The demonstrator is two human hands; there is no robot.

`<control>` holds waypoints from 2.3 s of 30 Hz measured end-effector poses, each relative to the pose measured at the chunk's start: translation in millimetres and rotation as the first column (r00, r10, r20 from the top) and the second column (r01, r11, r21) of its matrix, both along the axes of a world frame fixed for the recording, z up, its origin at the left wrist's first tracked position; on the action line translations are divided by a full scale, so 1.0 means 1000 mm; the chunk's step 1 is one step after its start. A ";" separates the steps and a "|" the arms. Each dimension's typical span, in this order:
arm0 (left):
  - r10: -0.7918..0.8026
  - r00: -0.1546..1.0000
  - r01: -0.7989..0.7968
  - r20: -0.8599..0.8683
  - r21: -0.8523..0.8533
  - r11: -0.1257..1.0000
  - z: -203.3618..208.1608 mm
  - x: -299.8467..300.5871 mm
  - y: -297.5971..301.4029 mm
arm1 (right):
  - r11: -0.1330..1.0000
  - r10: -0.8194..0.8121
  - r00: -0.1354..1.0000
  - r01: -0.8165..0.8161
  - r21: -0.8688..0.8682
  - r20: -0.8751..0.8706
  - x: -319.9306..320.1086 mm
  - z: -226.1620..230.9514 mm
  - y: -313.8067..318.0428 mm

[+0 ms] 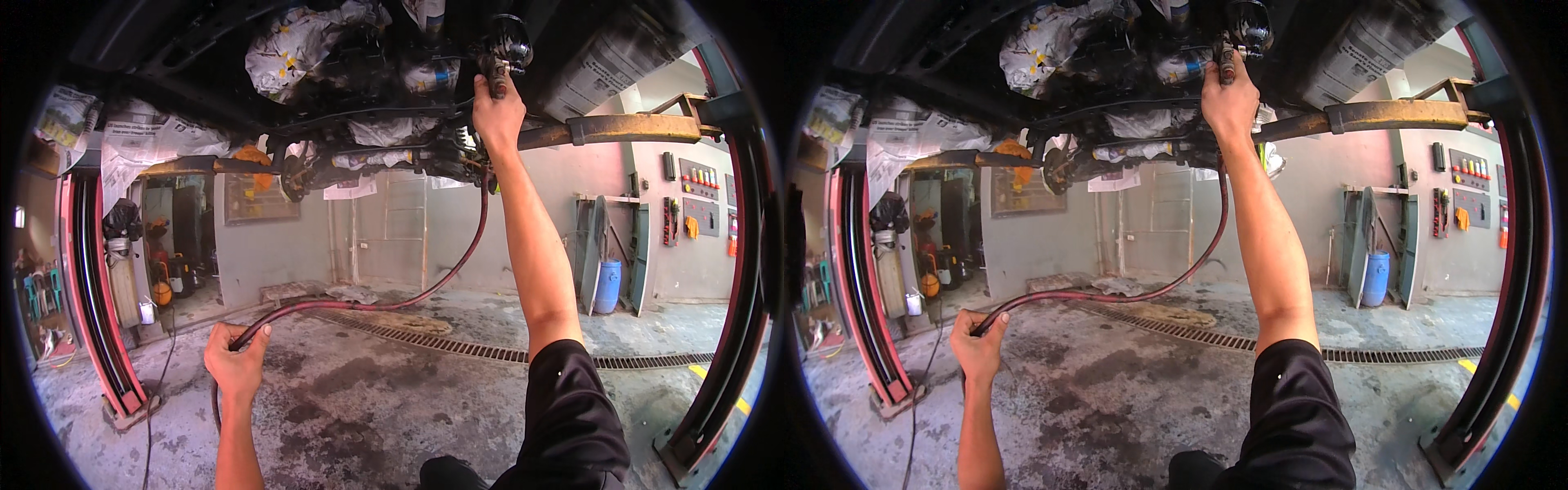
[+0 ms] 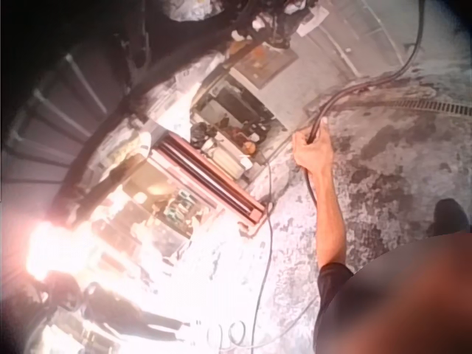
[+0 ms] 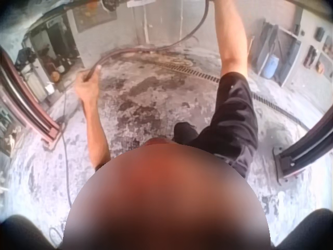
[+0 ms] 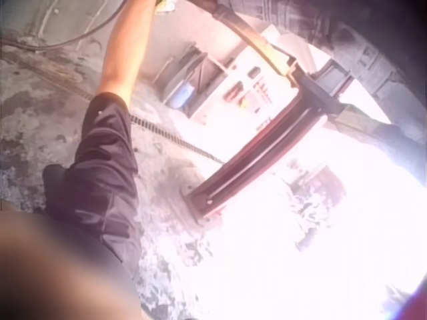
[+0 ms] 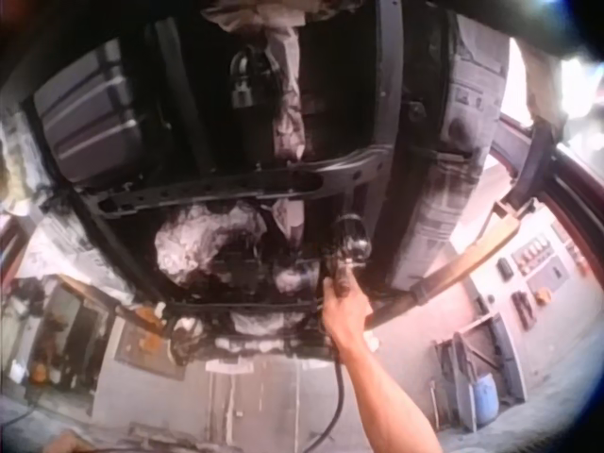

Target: The person uses a handheld spray gun connected to a hose to apply a coating to the undercarriage of a car raised on a lift. The person moves the spray gun along the underside, covering various components while holding the hose with the other hand.

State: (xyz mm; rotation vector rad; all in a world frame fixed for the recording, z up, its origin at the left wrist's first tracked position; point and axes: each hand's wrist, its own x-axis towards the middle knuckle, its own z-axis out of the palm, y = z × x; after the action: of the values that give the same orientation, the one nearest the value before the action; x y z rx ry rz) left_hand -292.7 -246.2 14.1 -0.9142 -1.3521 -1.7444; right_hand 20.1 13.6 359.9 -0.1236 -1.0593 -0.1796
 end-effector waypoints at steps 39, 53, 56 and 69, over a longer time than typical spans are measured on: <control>-0.261 0.964 0.265 0.045 -0.182 0.947 -0.020 -0.081 -0.004 | 0.991 -0.130 0.989 0.131 0.005 -0.071 0.006 -0.067 -0.090; -0.275 0.958 0.287 0.087 -0.219 0.933 -0.022 -0.077 -0.009 | 0.977 -0.163 0.979 0.178 0.121 -0.120 -0.001 -0.057 -0.116; -0.277 0.954 0.296 0.112 -0.224 0.929 -0.023 -0.077 -0.009 | 0.982 -0.156 0.982 0.165 0.087 -0.106 -0.010 -0.056 -0.106; -0.251 0.966 0.258 0.059 -0.236 0.937 -0.031 -0.085 -0.028 | 0.977 -0.215 0.976 0.215 -0.007 0.045 -0.029 -0.063 -0.120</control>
State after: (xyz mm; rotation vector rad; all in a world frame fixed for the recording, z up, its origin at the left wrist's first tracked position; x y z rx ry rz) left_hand -377.7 -274.3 -17.3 -1.2516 -1.5457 -1.8136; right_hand -8.7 -106.8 296.9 -0.2467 -1.0904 -0.3730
